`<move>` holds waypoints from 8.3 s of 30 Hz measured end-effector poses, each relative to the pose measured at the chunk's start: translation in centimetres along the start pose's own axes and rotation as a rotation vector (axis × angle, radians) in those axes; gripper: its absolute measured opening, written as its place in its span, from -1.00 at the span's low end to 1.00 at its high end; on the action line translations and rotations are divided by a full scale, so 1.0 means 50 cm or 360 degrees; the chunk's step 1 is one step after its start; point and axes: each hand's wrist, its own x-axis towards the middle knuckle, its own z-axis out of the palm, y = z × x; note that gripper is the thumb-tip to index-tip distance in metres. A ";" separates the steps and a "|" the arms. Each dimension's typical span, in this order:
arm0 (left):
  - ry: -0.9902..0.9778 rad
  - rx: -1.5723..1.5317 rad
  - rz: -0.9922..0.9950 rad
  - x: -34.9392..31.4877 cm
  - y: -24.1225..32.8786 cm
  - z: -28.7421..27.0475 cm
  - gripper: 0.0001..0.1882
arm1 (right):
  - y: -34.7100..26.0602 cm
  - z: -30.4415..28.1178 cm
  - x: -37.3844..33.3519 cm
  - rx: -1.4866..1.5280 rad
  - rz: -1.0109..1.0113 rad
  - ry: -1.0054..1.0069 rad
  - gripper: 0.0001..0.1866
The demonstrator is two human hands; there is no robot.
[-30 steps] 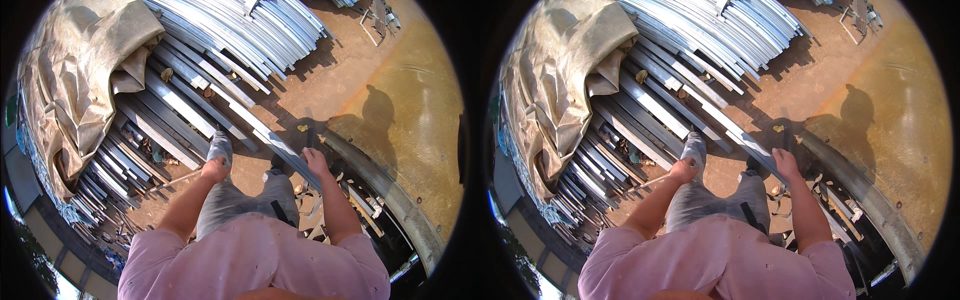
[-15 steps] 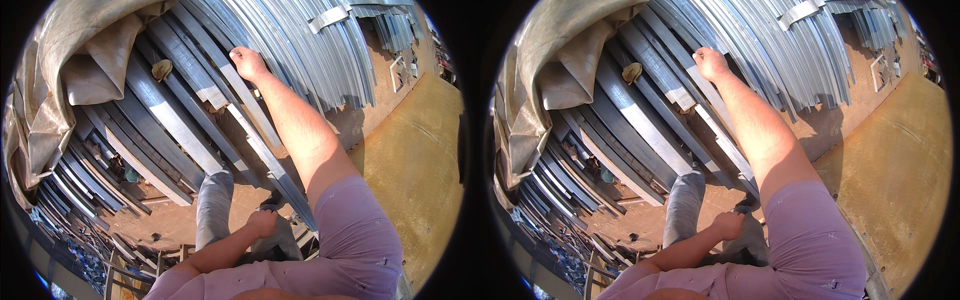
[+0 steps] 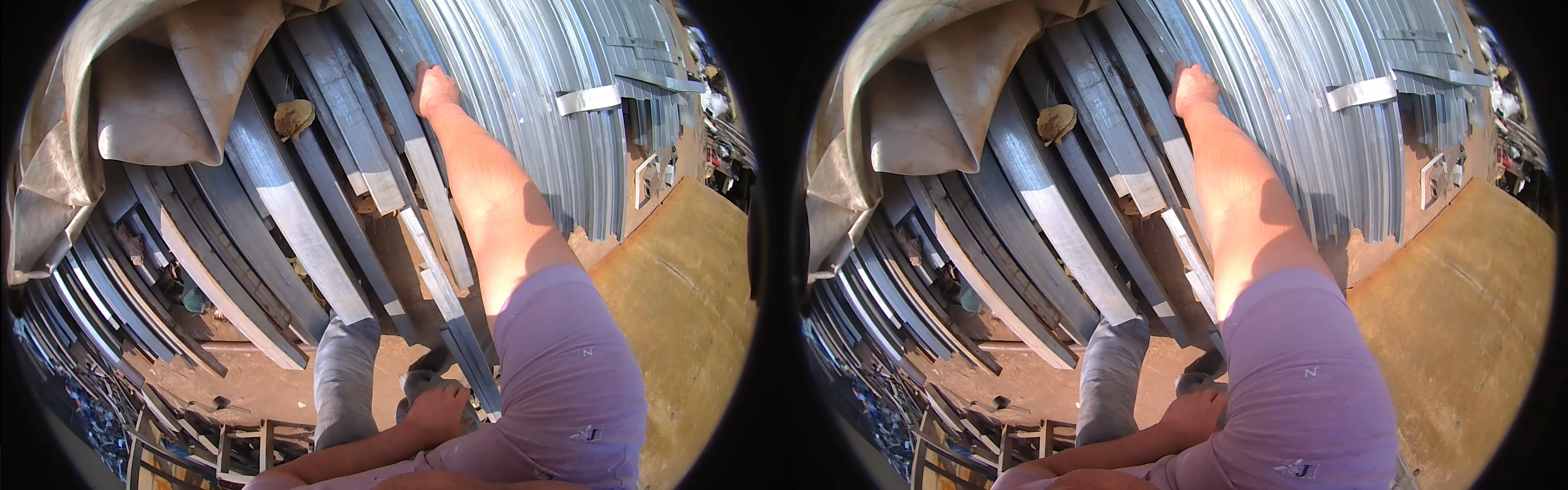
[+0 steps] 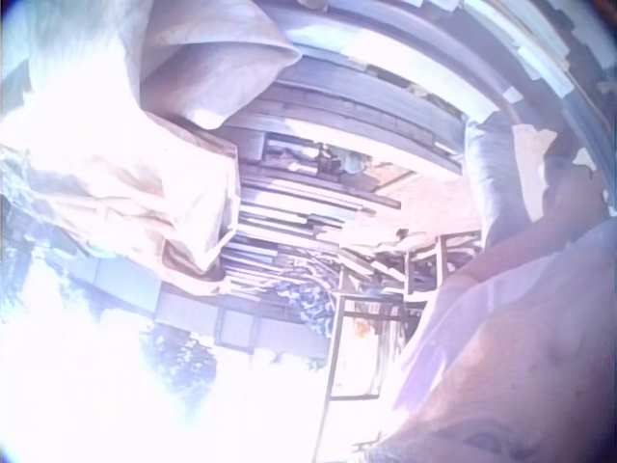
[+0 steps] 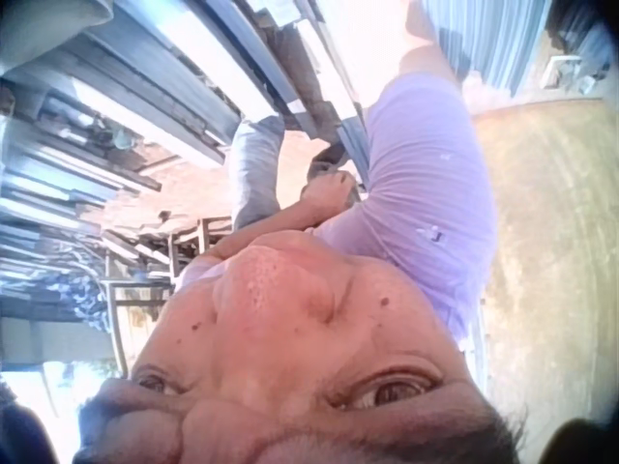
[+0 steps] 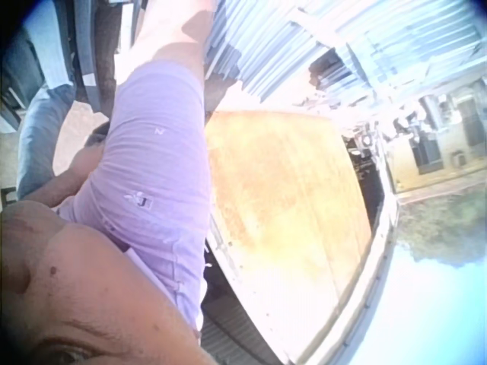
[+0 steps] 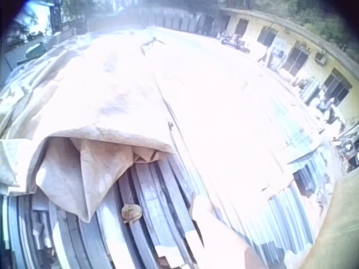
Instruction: The person repeatedly picks up long metal bars from a pile and places them onto a metal rack. They handle the bars one at a time, moving between the pile and the rack throughout the clip.
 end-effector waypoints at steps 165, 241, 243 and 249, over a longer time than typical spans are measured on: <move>0.0259 0.2809 -0.0309 0.118 0.716 0.838 -0.44 | 1.003 -0.337 -3.002 0.4587 0.1188 0.3259 -0.75; -0.0173 0.2899 0.0332 0.445 0.606 1.734 -0.54 | 1.660 0.190 -3.831 0.3451 0.1326 0.4046 -0.82; -0.0308 0.2710 0.0072 0.513 0.565 1.771 -0.62 | 1.645 0.195 -3.782 0.3487 0.1055 0.4040 -0.78; -0.0558 0.2547 0.0348 0.408 0.597 2.128 -0.53 | 1.509 0.227 -3.616 0.4026 0.1293 0.3545 -0.88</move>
